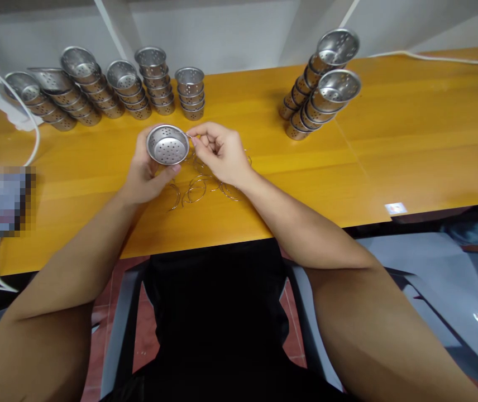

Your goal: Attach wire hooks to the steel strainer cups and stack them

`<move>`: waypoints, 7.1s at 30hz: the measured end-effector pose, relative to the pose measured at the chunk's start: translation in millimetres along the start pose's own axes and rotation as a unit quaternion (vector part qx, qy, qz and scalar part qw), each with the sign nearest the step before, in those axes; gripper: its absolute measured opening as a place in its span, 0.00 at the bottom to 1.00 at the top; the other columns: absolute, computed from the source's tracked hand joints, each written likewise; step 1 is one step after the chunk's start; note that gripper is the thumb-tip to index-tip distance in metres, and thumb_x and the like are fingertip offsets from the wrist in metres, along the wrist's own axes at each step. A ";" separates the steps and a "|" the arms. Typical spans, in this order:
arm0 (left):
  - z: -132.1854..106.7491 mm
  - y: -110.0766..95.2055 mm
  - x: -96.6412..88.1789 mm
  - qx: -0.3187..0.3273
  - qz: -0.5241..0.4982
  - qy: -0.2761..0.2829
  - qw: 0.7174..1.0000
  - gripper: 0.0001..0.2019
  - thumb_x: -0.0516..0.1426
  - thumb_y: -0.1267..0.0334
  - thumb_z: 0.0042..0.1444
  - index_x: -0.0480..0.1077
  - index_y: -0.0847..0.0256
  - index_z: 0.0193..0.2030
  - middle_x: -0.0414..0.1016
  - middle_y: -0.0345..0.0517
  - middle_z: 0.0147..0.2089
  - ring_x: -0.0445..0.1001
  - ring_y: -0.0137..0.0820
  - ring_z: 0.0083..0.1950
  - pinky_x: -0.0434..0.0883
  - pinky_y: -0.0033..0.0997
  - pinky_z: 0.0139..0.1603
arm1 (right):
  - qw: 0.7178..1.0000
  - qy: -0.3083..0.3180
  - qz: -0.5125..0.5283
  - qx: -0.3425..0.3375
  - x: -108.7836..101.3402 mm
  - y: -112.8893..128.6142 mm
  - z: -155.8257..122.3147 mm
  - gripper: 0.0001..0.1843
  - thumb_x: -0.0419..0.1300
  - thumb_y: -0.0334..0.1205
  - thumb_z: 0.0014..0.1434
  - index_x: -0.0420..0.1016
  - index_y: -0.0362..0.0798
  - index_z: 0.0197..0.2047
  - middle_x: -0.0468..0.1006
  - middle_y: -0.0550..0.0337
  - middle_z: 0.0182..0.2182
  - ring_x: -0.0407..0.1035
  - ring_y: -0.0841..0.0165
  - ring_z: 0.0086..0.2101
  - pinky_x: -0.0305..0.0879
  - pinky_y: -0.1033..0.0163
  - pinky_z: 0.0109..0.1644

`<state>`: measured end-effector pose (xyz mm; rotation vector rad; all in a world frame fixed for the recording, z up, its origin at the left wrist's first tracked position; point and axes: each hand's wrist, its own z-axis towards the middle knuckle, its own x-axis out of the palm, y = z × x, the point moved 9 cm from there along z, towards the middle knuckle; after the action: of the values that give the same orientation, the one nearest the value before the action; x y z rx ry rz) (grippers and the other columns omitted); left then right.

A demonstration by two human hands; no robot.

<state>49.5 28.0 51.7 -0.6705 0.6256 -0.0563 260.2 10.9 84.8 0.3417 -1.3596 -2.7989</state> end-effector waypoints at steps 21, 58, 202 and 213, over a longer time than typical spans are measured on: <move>-0.5 -3.9 -19.4 -0.022 0.053 -0.107 0.993 0.50 0.84 0.19 0.59 0.75 0.45 0.74 0.82 0.52 0.68 0.87 0.53 0.70 0.87 0.76 0.78 | 1.000 0.000 0.015 -0.026 4.3 11.3 -2.4 0.22 0.72 0.63 0.89 0.90 0.51 0.62 0.68 0.66 0.32 0.60 0.67 0.30 0.61 0.60 0.34; 8.4 3.1 9.1 -0.022 -0.172 -0.012 0.985 0.52 0.88 0.26 0.57 0.77 0.42 0.80 0.89 0.54 0.73 0.94 0.54 0.72 0.97 0.58 0.70 | 0.993 0.019 -0.114 0.025 -5.2 24.9 -2.1 0.10 0.82 0.49 0.80 0.93 0.53 0.53 0.70 0.66 0.30 0.65 0.65 0.32 0.74 0.55 0.42; 11.4 -6.3 -4.8 -0.179 -0.098 -0.079 0.976 0.59 0.79 0.09 0.54 0.70 0.49 0.75 0.82 0.51 0.65 0.79 0.52 0.74 0.81 0.64 0.75 | 0.973 0.100 -0.203 -0.047 18.5 47.4 -14.2 0.23 0.77 0.59 0.82 0.91 0.58 0.71 0.85 0.41 0.73 0.80 0.37 0.75 0.80 0.26 0.87; 8.7 -13.2 -4.7 -0.162 -0.093 -0.070 0.980 0.61 0.76 0.08 0.59 0.62 0.47 0.81 0.80 0.52 0.71 0.81 0.44 0.69 0.80 0.54 0.68 | 0.969 0.135 -0.205 -0.039 30.0 42.7 -18.7 0.21 0.73 0.51 0.85 0.91 0.58 0.74 0.80 0.40 0.78 0.79 0.38 0.76 0.78 0.23 0.88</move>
<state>52.5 23.7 67.3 -1.0396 0.4385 -0.0811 231.1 -33.3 101.1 1.0718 -1.2307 -2.9509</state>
